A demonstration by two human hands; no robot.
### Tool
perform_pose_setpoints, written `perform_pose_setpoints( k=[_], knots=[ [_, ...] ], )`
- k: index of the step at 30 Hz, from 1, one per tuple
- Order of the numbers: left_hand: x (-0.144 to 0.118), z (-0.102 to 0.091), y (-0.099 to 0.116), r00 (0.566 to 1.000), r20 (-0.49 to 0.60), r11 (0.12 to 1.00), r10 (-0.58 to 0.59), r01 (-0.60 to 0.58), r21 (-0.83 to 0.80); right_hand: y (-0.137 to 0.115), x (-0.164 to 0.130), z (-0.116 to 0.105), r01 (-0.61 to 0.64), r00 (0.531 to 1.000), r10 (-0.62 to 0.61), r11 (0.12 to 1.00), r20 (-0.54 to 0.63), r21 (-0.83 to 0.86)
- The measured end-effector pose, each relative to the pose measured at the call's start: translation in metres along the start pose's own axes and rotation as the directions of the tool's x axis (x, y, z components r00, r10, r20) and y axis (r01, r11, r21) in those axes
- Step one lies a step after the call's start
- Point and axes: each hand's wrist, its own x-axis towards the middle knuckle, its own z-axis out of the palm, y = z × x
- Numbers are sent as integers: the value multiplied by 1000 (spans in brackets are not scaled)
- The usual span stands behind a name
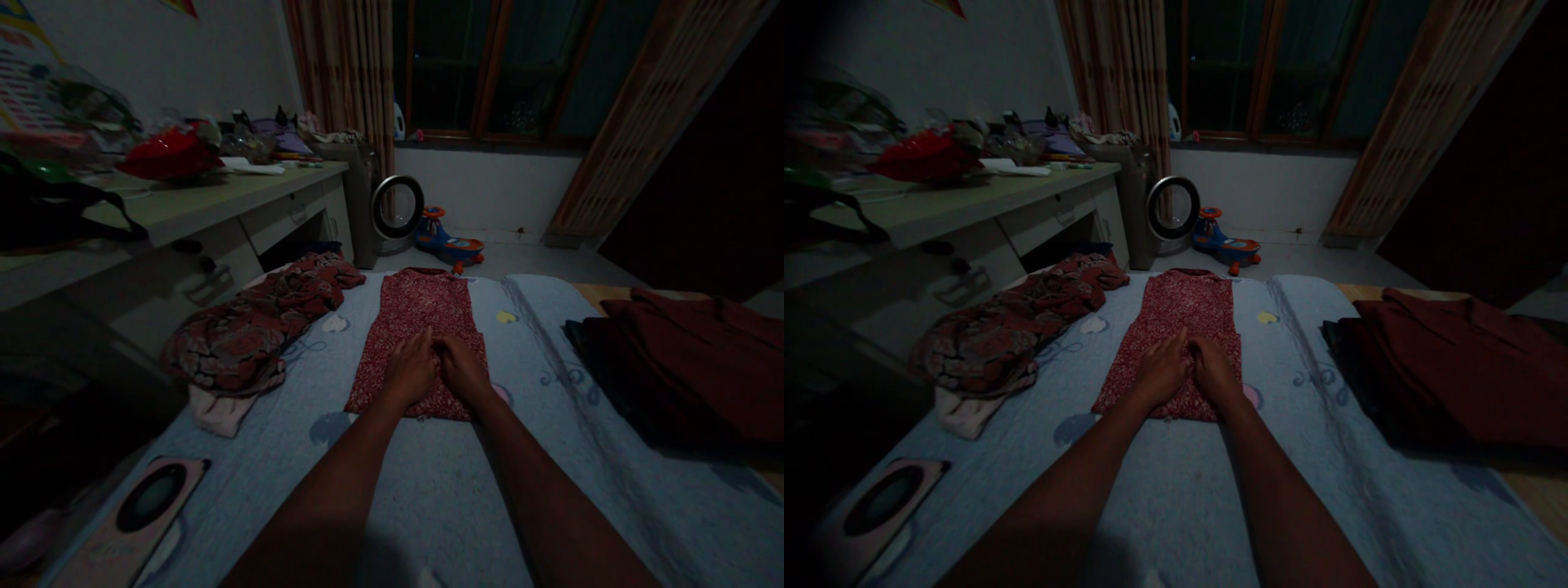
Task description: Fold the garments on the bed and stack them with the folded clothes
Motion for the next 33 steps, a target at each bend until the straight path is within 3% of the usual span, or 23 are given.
perform_pose_setpoints(
  k=[8,18,27,33],
  knots=[
    [-2,0,-4,999,1,999,35,-35,20,8,1,2,77,991,-62,990,118,-122],
    [1,-6,-9,999,15,998,38,-37,-50,10,1,3,93,987,-63,974,149,-205],
    [4,-22,-18,991,118,998,60,-58,-22,10,1,5,87,989,-52,963,140,-254],
    [10,-17,-32,990,135,995,46,-34,-90,8,1,5,53,988,-11,962,156,-267]
  ],
)
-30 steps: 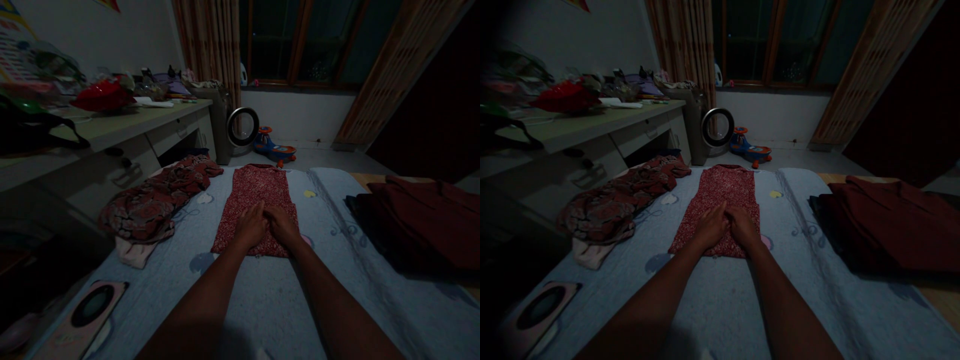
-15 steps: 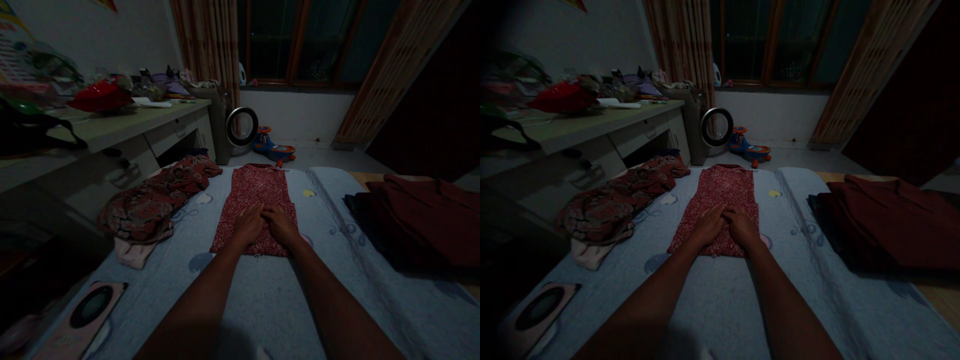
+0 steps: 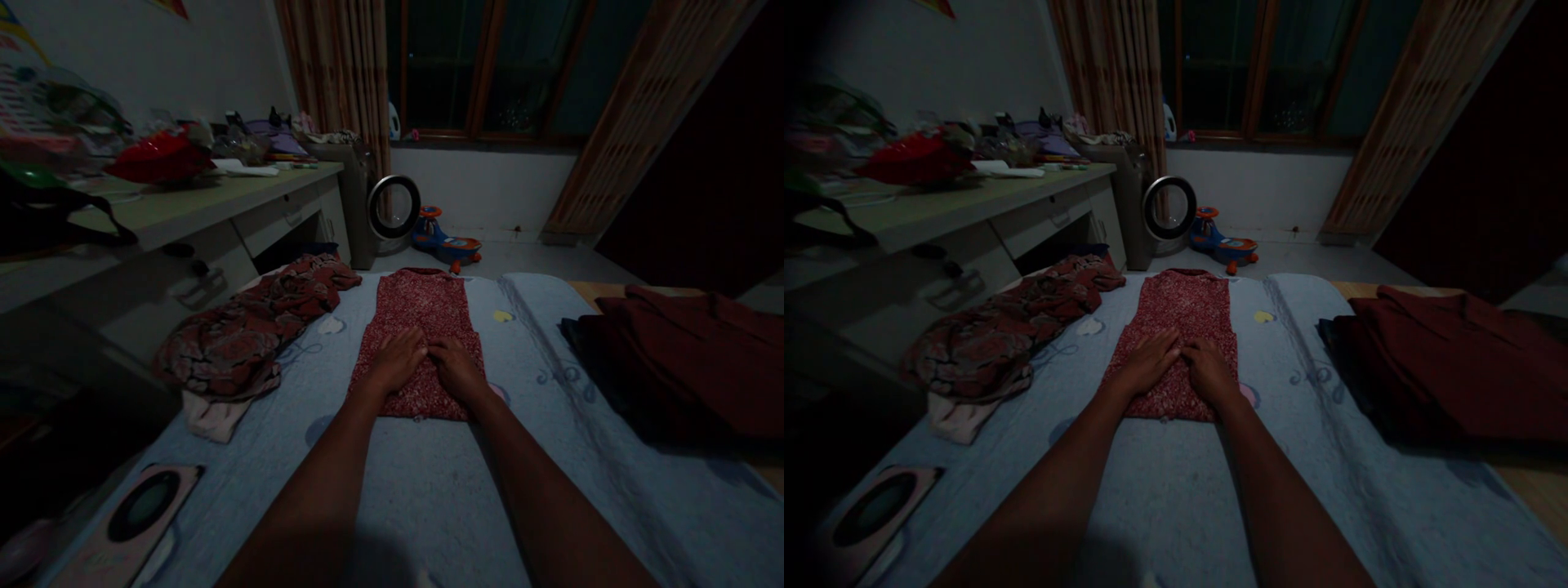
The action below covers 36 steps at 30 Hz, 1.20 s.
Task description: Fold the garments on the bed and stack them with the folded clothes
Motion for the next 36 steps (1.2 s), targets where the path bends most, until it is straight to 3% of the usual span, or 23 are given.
perform_pose_setpoints(
  k=[5,9,14,16,18,22,25,29,33,36],
  knots=[
    [3,-1,-7,998,-18,998,-55,54,-23,0,1,0,-18,999,17,1000,31,20],
    [1,-5,-15,980,-84,982,-182,185,29,-1,0,-2,-30,999,29,999,35,29],
    [-5,-12,-31,881,-199,888,-430,453,83,-4,-2,-5,-28,999,27,999,30,33],
    [-8,-17,-34,839,-275,858,-469,507,84,-5,-2,-6,-25,999,24,999,34,40],
    [-10,-22,-32,830,-348,869,-436,489,75,-6,-2,-7,-32,999,31,998,32,49],
    [-16,-32,-16,880,-389,946,-272,318,58,-8,-3,-6,-82,997,82,993,1,82],
    [-23,-36,1,922,-338,974,-189,221,59,-9,-4,-4,-109,993,111,990,-27,90],
    [-42,-40,15,958,-244,979,-149,179,102,-12,-2,-4,-137,990,139,988,-30,74],
    [-77,-50,10,990,-124,987,-69,86,135,-19,-4,-20,-144,990,142,983,21,111],
    [-111,-55,1,996,-85,985,-30,44,165,-27,-22,-45,-45,999,42,993,28,108]
  ],
)
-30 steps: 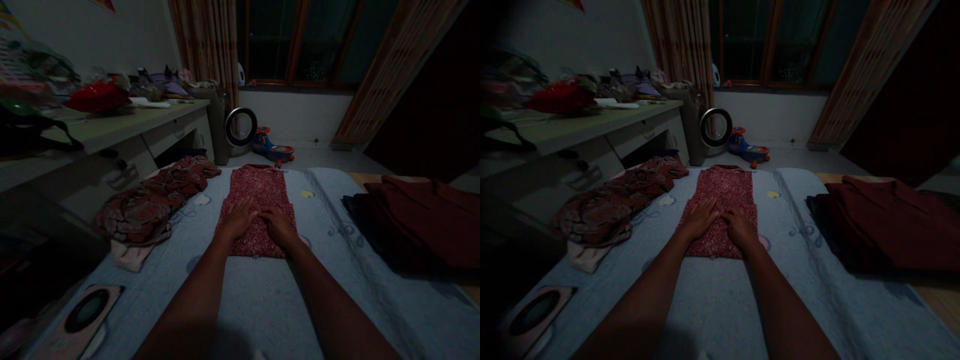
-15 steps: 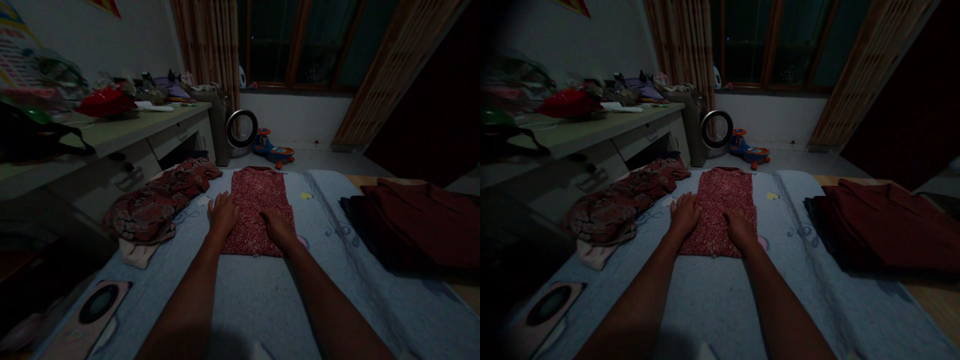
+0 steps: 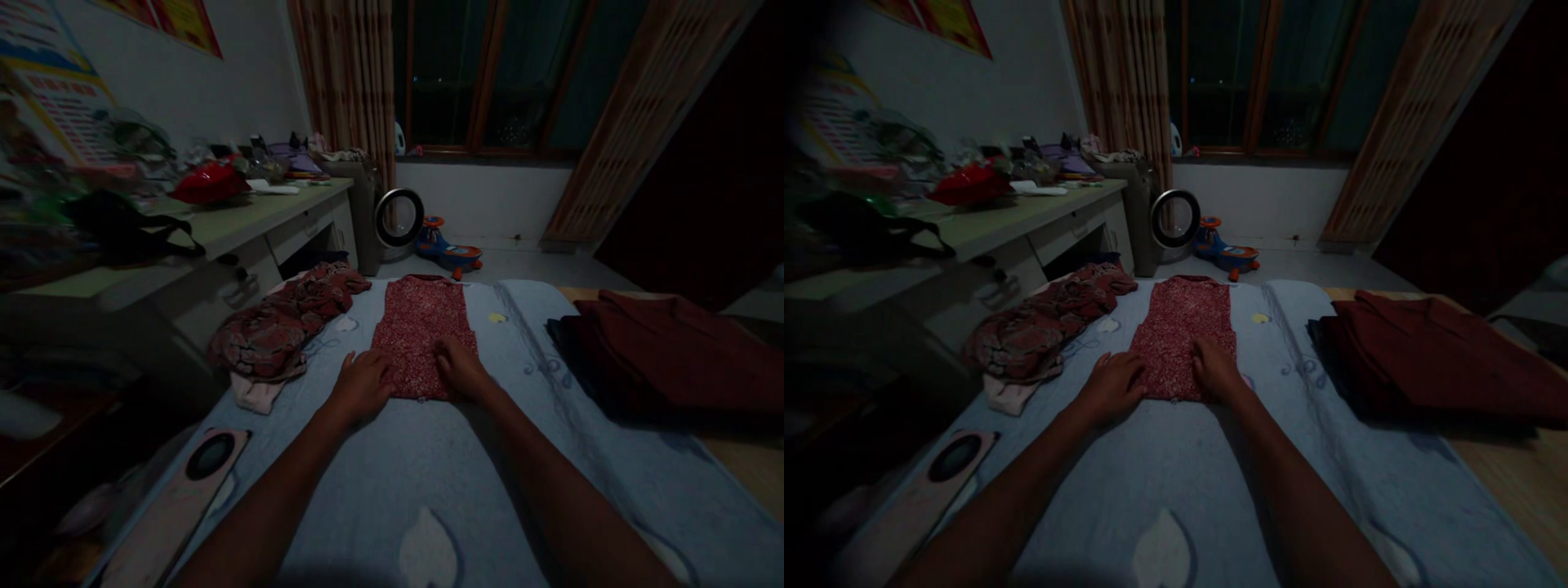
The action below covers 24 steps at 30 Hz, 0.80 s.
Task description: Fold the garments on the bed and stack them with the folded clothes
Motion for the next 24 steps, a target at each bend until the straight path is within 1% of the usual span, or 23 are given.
perform_pose_setpoints(
  k=[2,4,6,9,11,14,18,20,22,24],
  knots=[
    [-20,-1,-7,1000,-5,999,30,-30,32,-6,-21,-15,70,997,-68,995,25,-73],
    [-36,1,-11,998,-18,996,52,-51,69,-11,-46,-24,100,993,-88,980,76,-172],
    [-44,4,-14,999,-23,993,47,-45,111,-14,-69,-27,92,993,-68,963,101,-254],
    [-47,8,-17,1000,-3,987,9,-8,160,-16,-92,-25,41,997,-16,943,78,-330],
    [-45,10,-18,1000,20,985,-16,13,174,-16,-98,-23,7,998,14,931,56,-366],
    [-39,10,-20,998,31,982,-46,39,183,-18,-96,-22,-25,997,53,911,57,-413],
    [-35,14,-21,1000,3,985,-25,24,170,-19,-92,-21,-115,985,158,894,66,-433],
    [-35,18,-23,1000,-8,992,-18,18,125,-20,-91,-19,-146,976,200,893,84,-426],
    [-34,22,-25,999,-22,997,-33,34,64,-20,-90,-19,-154,973,211,896,95,-416],
    [-32,24,-28,997,-55,999,-45,45,-9,-20,-90,-19,-172,972,220,902,78,-396]
  ],
)
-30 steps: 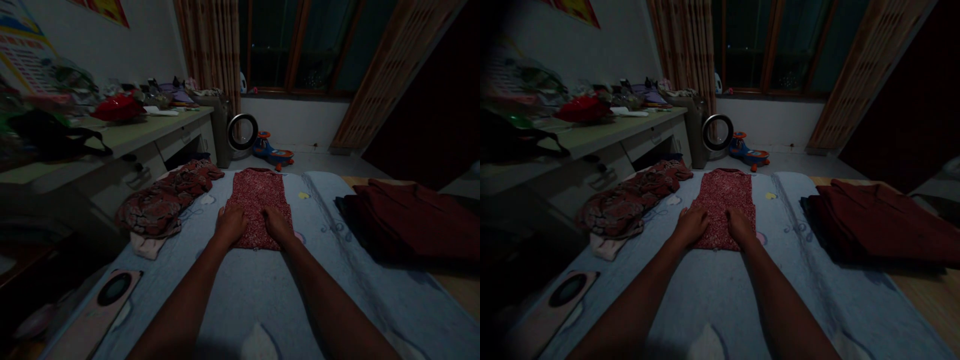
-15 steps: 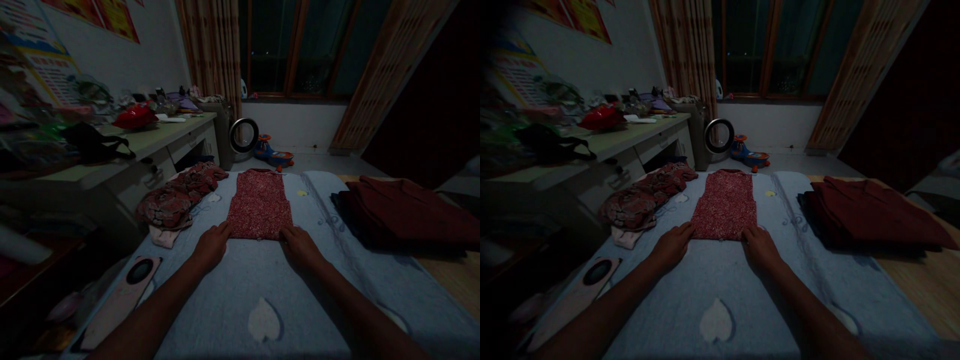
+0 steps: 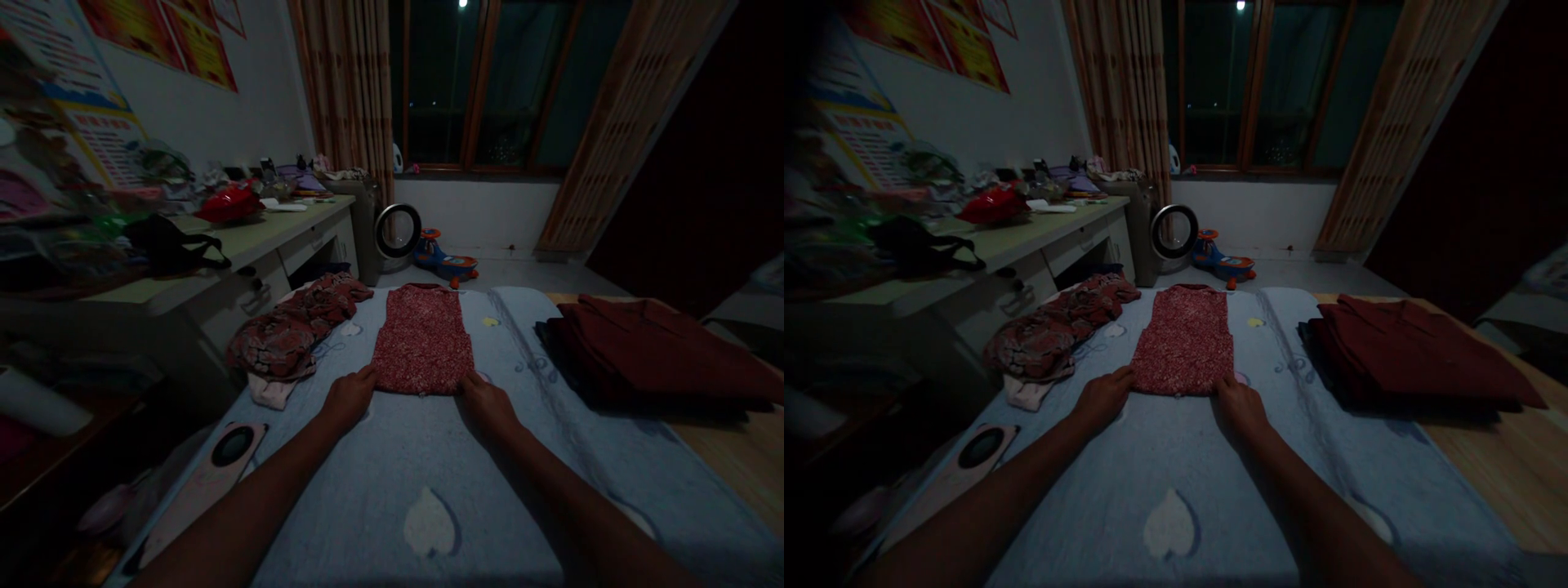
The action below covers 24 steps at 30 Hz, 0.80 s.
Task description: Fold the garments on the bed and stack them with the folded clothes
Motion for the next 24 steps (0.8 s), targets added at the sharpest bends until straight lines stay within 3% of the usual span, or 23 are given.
perform_pose_setpoints(
  k=[4,9,14,20,24],
  knots=[
    [8,-1,-1,993,-116,964,-16,-16,-265,2,4,0,-51,996,57,995,-64,86],
    [18,-2,-2,992,-113,842,-54,-15,-539,9,8,7,20,991,-2,991,-135,134],
    [21,10,-9,991,-133,845,-1,-70,-530,16,8,13,231,956,-194,960,-220,159],
    [30,22,-16,981,-188,890,56,-134,-435,26,18,13,150,959,-132,987,-252,52],
    [39,20,-19,967,-236,918,91,-173,-357,39,23,19,177,954,-146,979,-262,98]
  ],
)
